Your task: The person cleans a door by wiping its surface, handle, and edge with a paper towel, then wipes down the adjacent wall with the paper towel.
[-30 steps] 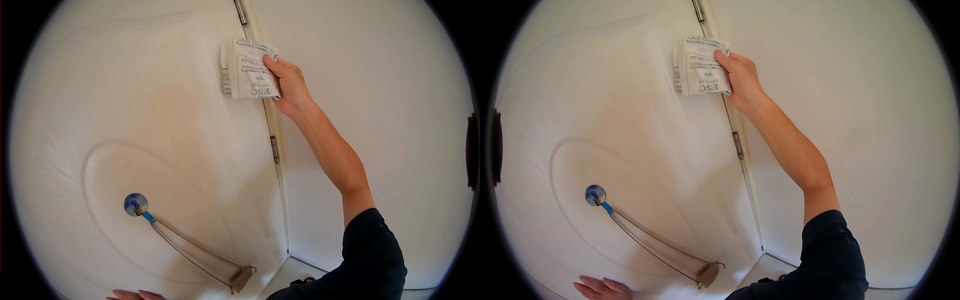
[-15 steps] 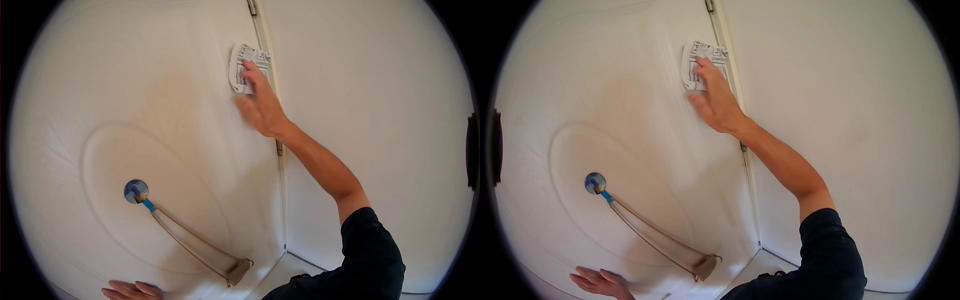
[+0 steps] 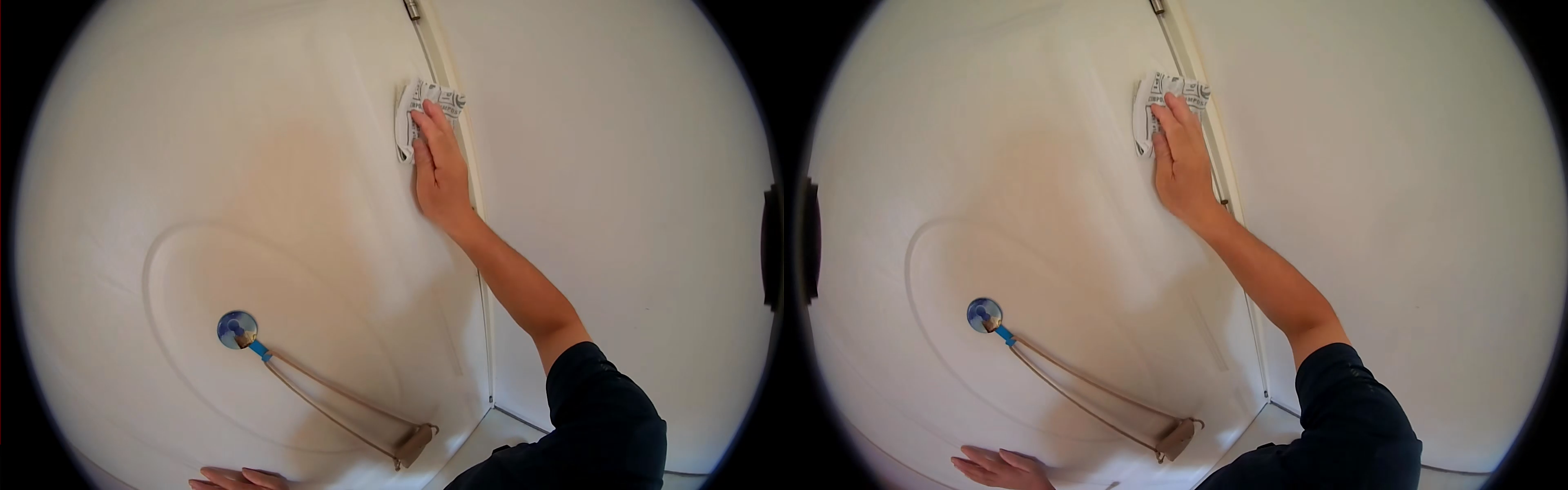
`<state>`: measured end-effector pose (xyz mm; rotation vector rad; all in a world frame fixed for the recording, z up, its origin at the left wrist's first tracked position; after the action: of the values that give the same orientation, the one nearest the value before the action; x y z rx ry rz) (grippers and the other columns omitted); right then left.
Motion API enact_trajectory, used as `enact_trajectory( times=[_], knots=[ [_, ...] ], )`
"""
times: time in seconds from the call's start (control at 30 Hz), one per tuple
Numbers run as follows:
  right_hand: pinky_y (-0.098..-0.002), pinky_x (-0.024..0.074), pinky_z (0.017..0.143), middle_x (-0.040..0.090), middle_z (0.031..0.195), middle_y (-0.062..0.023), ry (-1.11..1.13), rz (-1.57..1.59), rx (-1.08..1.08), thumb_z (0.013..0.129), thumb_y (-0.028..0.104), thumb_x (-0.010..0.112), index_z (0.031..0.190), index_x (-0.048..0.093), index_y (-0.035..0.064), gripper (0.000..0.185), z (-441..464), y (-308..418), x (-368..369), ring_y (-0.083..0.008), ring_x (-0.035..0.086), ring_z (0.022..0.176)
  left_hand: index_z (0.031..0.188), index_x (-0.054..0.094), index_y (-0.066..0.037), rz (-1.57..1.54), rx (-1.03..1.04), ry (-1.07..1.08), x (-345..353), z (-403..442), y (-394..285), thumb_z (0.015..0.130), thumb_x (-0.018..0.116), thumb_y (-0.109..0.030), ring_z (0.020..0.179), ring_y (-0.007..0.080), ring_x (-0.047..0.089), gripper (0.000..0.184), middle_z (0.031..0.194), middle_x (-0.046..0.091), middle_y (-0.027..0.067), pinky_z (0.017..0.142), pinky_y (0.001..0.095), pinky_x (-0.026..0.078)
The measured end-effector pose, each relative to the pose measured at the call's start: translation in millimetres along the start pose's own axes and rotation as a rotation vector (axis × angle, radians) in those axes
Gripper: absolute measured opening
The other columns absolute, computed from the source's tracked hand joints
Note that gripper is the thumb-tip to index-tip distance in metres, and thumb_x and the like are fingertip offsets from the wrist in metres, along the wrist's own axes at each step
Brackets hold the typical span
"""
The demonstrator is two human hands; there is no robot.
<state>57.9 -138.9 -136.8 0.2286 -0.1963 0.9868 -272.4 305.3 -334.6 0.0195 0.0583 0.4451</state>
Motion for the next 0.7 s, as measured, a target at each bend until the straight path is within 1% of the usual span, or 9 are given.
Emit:
enact_trajectory(
  times=[0.07,0.1,0.17,0.2,0.27,0.37,0.53,0.7],
  knots=[
    [-0.0461,0.0355,0.122,0.049,0.159,-0.0230,0.002,0.014,-0.062,0.104,-0.002,0.054,0.143,0.059,0.0000,0.039,1.7,0.2,2.3,-0.0414,0.044,0.149,0.166,0.031,0.000,-0.039,-0.013,-0.012,-2.7,8.9,-1.3,0.112,0.038,-0.049,0.156,0.0546,0.021,0.073,0.171,0.017,0.0362,0.120,0.0694,0.023],
    [-0.0461,0.0355,0.122,0.049,0.159,-0.0230,0.008,0.015,-0.066,0.104,-0.002,0.054,0.143,0.059,0.0000,0.039,-23.3,-10.2,-0.6,-0.0414,0.044,0.149,0.166,0.031,0.000,0.002,-0.008,0.001,2.5,-18.2,-5.5,0.112,0.038,-0.048,0.155,0.0549,0.022,0.073,0.171,0.017,0.0361,0.120,0.0688,0.025],
    [-0.0487,0.0333,0.123,0.048,0.158,-0.0242,0.018,-0.026,-0.153,0.105,0.002,0.055,0.146,0.057,0.0007,0.041,-16.8,-12.0,-1.1,-0.0441,0.041,0.150,0.166,0.030,0.000,0.033,0.005,0.010,4.2,-15.9,-4.1,0.112,0.038,-0.047,0.155,0.0551,0.022,0.072,0.171,0.016,0.0360,0.120,0.0681,0.026],
    [-0.0487,0.0333,0.123,0.048,0.158,-0.0242,0.016,-0.034,-0.159,0.105,0.002,0.055,0.146,0.057,0.0007,0.041,-10.3,-15.1,0.1,-0.0441,0.041,0.150,0.166,0.031,0.000,0.036,0.015,0.010,8.6,-17.2,-2.6,0.112,0.038,-0.047,0.154,0.0552,0.022,0.072,0.171,0.016,0.0360,0.120,0.0678,0.026],
    [-0.0510,0.0325,0.123,0.049,0.158,-0.0250,0.046,-0.050,-0.253,0.106,0.007,0.055,0.148,0.055,0.0019,0.042,15.7,-19.0,3.6,-0.0460,0.041,0.149,0.166,0.031,0.001,0.042,0.029,0.011,10.5,-17.0,-4.0,0.112,0.038,-0.046,0.154,0.0552,0.023,0.071,0.171,0.016,0.0361,0.120,0.0675,0.026],
    [-0.0525,0.0338,0.122,0.048,0.158,-0.0254,0.054,-0.036,-0.303,0.106,0.011,0.056,0.149,0.053,0.0027,0.044,57.2,-31.2,16.7,-0.0470,0.042,0.148,0.165,0.030,0.002,0.033,0.028,0.008,8.7,-17.9,-4.1,0.113,0.037,-0.046,0.154,0.0549,0.022,0.071,0.170,0.017,0.0363,0.120,0.0676,0.025],
    [-0.0526,0.0345,0.122,0.048,0.157,-0.0258,0.041,0.014,-0.292,0.106,0.013,0.056,0.147,0.055,0.0026,0.042,92.8,-30.7,31.5,-0.0475,0.043,0.147,0.165,0.030,0.003,0.053,0.026,0.026,10.3,-21.7,-1.3,0.112,0.039,-0.045,0.155,0.0556,0.021,0.072,0.170,0.016,0.0383,0.120,0.0676,0.024],
    [-0.0527,0.0337,0.123,0.048,0.158,-0.0255,0.059,-0.012,-0.222,0.106,0.013,0.056,0.147,0.055,0.0030,0.042,71.1,-26.3,18.4,-0.0480,0.042,0.147,0.165,0.030,0.004,0.032,0.036,0.018,12.9,-23.7,2.6,0.112,0.037,-0.046,0.155,0.0563,0.021,0.072,0.169,0.017,0.0385,0.121,0.0680,0.023]
  ],
)
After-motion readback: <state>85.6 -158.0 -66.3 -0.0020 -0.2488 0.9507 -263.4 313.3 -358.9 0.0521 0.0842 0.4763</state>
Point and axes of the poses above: each hand's wrist, its own z-axis towards the middle knuckle, its own x-axis out of the palm, y = z × x, the point moved 2 cm from there along z, towards the middle knuckle
